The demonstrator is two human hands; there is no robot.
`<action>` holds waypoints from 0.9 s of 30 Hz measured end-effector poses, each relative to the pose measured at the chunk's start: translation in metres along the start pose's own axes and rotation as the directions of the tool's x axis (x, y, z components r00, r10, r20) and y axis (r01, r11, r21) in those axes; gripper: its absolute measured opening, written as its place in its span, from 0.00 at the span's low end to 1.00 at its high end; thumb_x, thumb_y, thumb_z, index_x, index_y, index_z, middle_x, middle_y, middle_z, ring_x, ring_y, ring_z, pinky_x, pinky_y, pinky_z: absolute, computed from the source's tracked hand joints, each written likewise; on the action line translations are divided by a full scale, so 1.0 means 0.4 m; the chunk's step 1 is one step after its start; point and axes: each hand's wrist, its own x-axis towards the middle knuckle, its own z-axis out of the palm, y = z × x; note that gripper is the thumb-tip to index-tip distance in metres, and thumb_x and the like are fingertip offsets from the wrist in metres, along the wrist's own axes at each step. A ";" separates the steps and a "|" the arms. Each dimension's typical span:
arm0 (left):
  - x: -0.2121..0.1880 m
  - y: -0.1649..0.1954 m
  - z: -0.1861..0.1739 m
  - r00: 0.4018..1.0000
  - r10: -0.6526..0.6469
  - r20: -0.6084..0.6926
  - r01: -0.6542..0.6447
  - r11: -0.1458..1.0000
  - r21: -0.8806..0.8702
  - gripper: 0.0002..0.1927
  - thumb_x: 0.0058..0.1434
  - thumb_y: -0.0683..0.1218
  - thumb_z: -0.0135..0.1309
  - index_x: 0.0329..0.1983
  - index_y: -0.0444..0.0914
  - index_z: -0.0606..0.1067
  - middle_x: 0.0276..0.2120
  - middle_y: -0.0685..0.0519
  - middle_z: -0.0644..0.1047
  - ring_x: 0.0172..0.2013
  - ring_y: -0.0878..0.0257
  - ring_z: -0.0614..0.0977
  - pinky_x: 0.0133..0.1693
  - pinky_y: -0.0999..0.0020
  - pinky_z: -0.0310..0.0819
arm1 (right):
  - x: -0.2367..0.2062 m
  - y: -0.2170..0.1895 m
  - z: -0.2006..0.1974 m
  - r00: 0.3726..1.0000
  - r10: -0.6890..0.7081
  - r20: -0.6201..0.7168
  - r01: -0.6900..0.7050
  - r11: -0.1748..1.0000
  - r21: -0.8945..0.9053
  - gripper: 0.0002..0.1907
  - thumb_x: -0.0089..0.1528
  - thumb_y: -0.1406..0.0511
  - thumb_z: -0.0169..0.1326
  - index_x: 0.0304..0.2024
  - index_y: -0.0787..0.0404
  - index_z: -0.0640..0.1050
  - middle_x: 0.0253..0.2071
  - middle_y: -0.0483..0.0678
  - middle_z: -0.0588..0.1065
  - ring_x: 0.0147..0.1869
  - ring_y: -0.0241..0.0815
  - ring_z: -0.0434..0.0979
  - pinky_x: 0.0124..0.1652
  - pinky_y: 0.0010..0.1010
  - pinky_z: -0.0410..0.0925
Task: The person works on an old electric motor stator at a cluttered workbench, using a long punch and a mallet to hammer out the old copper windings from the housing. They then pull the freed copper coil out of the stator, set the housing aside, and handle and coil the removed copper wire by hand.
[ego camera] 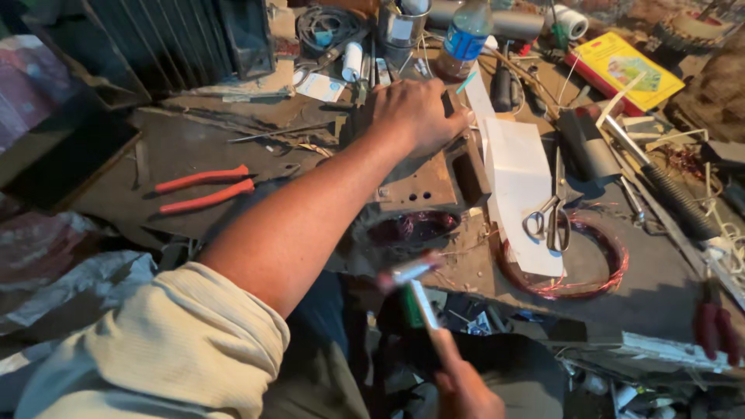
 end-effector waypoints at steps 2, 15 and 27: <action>-0.001 0.000 0.000 1.000 -0.014 -0.004 0.014 1.000 -0.006 0.38 0.56 0.72 0.52 0.55 0.39 0.75 0.53 0.40 0.77 0.58 0.45 0.75 0.60 0.43 0.59 | 0.006 -0.012 -0.011 0.999 -0.017 -0.031 0.018 0.999 0.033 0.26 0.66 0.73 0.47 0.67 0.57 0.72 0.31 0.47 0.77 0.33 0.29 0.75 0.38 0.22 0.70; 0.002 -0.002 0.016 0.994 0.047 -0.098 -0.051 0.998 -0.041 0.36 0.53 0.71 0.55 0.53 0.40 0.77 0.55 0.37 0.75 0.59 0.37 0.72 0.61 0.34 0.54 | -0.013 -0.030 -0.003 0.888 0.419 -0.189 -0.159 0.666 0.729 0.12 0.71 0.71 0.55 0.56 0.71 0.80 0.34 0.52 0.75 0.33 0.37 0.72 0.34 0.27 0.66; -0.002 0.003 -0.010 0.999 -0.031 0.041 0.033 0.998 -0.045 0.34 0.54 0.71 0.53 0.53 0.46 0.78 0.54 0.46 0.78 0.59 0.47 0.75 0.62 0.40 0.58 | 0.129 -0.091 -0.214 0.901 0.419 0.115 -0.271 0.335 0.902 0.25 0.68 0.69 0.48 0.68 0.69 0.74 0.53 0.47 0.82 0.34 0.37 0.73 0.35 0.25 0.67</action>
